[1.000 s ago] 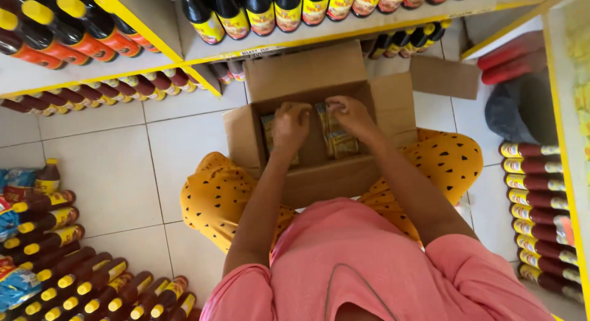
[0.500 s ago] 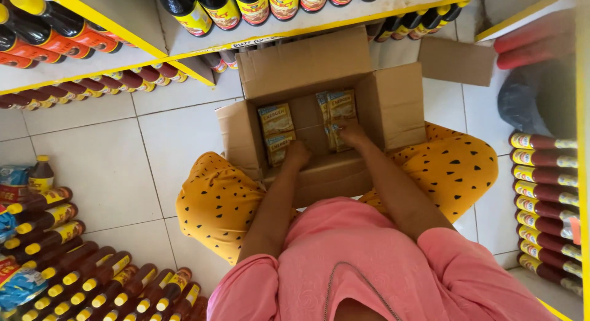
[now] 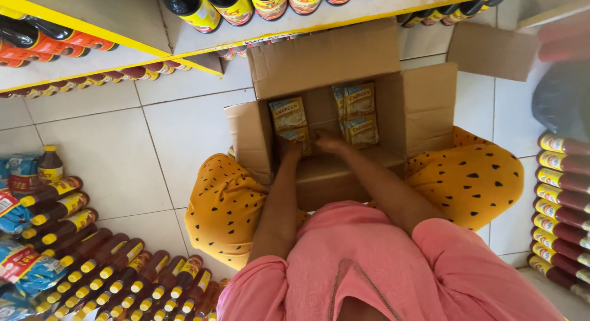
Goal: Stocking and organizing packets of Energen cereal drink on grocery store shelves.
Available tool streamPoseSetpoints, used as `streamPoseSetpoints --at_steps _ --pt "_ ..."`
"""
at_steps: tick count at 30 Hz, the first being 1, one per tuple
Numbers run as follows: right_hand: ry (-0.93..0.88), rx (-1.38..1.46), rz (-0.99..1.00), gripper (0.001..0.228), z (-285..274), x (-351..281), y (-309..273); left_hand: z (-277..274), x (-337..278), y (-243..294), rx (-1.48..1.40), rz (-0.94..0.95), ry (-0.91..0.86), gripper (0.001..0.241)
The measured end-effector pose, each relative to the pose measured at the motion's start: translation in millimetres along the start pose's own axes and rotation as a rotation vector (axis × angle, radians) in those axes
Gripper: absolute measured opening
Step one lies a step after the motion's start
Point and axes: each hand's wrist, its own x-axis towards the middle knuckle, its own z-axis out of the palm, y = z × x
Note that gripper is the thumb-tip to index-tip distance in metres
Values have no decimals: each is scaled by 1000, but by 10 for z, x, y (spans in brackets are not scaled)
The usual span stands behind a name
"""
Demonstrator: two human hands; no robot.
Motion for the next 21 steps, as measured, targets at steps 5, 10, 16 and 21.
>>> streamPoseSetpoints --at_steps 5,10,16,21 --pt "46 434 -77 60 65 -63 -435 -22 -36 -48 -121 -76 19 81" --pt "128 609 27 60 57 -165 -606 319 189 -363 -154 -7 -9 69" --pt "57 652 238 33 -364 -612 -1106 -7 -153 184 -404 -107 -183 62" --pt "247 772 134 40 -369 -528 -861 252 -93 187 -1027 6 -319 42"
